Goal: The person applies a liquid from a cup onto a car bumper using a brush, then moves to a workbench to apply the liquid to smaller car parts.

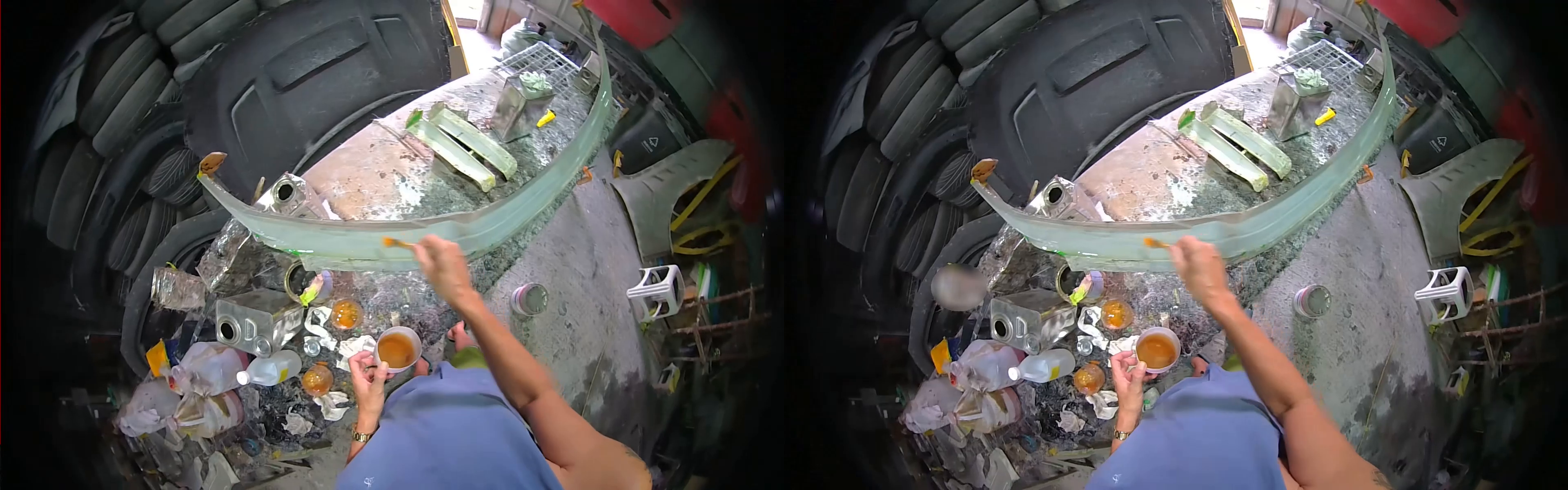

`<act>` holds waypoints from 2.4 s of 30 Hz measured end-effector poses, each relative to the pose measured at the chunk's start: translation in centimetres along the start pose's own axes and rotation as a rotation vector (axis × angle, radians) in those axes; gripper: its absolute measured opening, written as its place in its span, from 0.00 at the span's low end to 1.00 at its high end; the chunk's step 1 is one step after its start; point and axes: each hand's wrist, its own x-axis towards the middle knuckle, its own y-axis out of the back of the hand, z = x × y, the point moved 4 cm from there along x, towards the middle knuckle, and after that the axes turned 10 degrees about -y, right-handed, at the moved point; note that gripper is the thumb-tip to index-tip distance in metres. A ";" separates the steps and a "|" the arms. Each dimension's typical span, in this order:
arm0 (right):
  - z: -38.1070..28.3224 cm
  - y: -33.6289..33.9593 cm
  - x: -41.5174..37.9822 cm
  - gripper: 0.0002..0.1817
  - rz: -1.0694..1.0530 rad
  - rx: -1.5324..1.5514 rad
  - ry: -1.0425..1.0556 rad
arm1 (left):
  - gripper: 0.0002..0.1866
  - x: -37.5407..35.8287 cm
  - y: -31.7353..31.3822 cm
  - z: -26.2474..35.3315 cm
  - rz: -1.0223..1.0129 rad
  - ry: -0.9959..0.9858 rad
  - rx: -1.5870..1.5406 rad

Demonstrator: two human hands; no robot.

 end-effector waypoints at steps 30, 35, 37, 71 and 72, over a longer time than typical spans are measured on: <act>-11.6 -7.2 2.3 0.05 -0.257 0.344 0.613 | 0.24 -1.5 -1.3 0.6 0.107 -0.016 -0.011; -9.9 -9.1 4.5 0.06 -0.424 0.021 0.822 | 0.20 -2.7 -2.5 0.5 0.186 -0.048 0.073; -7.9 -7.7 5.3 0.07 -0.497 -0.053 0.794 | 0.22 -2.9 -3.7 0.1 0.232 -0.026 0.061; 18.7 9.1 10.5 0.13 -0.107 -0.239 0.149 | 0.25 0.3 -14.5 -0.6 0.139 -0.020 0.038; 18.2 7.7 9.6 0.13 -0.114 -0.240 0.148 | 0.25 -0.2 -14.2 -0.7 0.144 -0.016 0.038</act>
